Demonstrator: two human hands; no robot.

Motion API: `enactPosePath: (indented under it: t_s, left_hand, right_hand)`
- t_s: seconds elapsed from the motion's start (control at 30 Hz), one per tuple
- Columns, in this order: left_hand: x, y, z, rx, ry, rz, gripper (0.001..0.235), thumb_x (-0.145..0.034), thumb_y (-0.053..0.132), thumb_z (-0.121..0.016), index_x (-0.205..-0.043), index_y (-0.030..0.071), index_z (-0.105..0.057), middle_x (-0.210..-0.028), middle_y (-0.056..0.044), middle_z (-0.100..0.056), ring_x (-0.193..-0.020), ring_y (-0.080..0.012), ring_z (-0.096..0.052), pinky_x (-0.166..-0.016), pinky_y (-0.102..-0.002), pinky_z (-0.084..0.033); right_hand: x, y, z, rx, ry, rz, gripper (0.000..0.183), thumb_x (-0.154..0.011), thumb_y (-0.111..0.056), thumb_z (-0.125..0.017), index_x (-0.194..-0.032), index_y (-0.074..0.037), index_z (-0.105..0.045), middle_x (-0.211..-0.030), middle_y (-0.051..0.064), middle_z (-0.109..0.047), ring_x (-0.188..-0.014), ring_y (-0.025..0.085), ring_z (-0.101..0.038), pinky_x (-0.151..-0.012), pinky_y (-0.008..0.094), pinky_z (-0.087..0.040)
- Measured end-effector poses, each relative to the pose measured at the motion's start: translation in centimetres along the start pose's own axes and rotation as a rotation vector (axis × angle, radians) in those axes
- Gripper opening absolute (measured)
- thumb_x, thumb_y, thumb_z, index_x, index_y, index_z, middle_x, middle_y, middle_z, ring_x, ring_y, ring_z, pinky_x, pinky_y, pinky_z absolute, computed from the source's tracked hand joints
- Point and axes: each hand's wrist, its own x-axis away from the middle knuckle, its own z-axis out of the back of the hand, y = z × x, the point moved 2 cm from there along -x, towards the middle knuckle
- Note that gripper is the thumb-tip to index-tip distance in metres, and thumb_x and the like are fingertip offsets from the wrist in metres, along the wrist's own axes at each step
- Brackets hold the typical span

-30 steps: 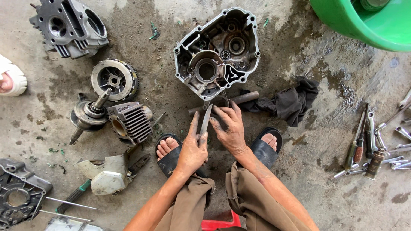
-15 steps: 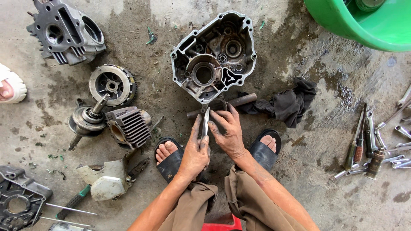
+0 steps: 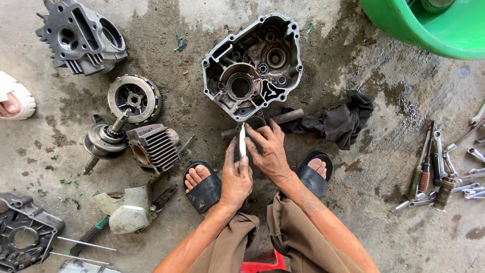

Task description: The person scrapes and cleans the surfaces of a motorcycle engine casing and cylinder head using a metal file and a rag. They remove debris from the mating surfaces and wipe the parts clean.

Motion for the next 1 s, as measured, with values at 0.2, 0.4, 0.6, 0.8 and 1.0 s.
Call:
enactPosePath:
  t_s: [0.2,0.4,0.6,0.8,1.0]
  left_hand:
    - [0.8,1.1,1.0,-0.116,0.082,-0.112,0.05,-0.105,0.015,-0.05,-0.155,0.012,-0.04,-0.056,-0.004,-0.054,-0.039,-0.0107,-0.048,-0.029,-0.021,-0.037]
    - [3.2,6.6,4.4,-0.63,-0.036,-0.238,0.048,-0.105,0.037,-0.047,-0.149,0.02,-0.053,-0.144,-0.012,-0.064,-0.131,-0.0331,-0.06,-0.112,-0.046,-0.044]
    - [-0.5,9.2,6.7,-1.647,-0.246,-0.355,0.037,-0.107,0.031,-0.043,-0.141,0.034,-0.059,-0.099,-0.001,-0.062,-0.067,-0.0126,-0.063,-0.058,-0.03,-0.058]
    - [-3.4,13.6,6.2,-1.979,-0.295,-0.626,0.043,-0.1,0.016,-0.053,-0.142,0.022,-0.056,-0.089,-0.003,-0.063,-0.077,-0.0179,-0.063,-0.062,-0.032,-0.053]
    - [-5.3,15.5,5.1,-2.117,-0.284,-0.892,0.036,-0.091,0.013,-0.057,-0.126,0.009,-0.062,-0.081,-0.012,-0.061,-0.075,-0.029,-0.062,-0.06,-0.041,-0.045]
  right_hand:
    - [-0.3,0.1,0.1,-0.046,-0.015,-0.04,0.048,-0.102,-0.032,-0.062,-0.148,-0.02,-0.057,-0.112,0.01,-0.066,-0.139,0.045,-0.047,-0.111,0.057,-0.034]
    - [0.2,0.4,0.1,-0.12,0.05,-0.057,0.037,-0.093,-0.03,-0.074,-0.124,-0.014,-0.062,-0.13,0.015,-0.066,-0.143,0.039,-0.048,-0.111,0.051,-0.037]
    - [0.2,-0.9,1.1,-0.172,0.098,-0.009,0.035,-0.092,-0.025,-0.075,-0.124,-0.016,-0.062,-0.127,0.005,-0.069,-0.139,0.036,-0.052,-0.112,0.046,-0.036]
    - [0.0,-0.8,1.0,-0.05,0.17,0.033,0.027,-0.091,-0.025,-0.079,-0.114,-0.017,-0.068,-0.124,-0.001,-0.072,-0.134,0.03,-0.057,-0.116,0.044,-0.034]
    - [0.2,-0.2,0.7,-0.191,0.201,0.005,0.03,-0.09,-0.02,-0.081,-0.116,-0.013,-0.067,-0.128,0.006,-0.073,-0.13,0.032,-0.062,-0.113,0.045,-0.041]
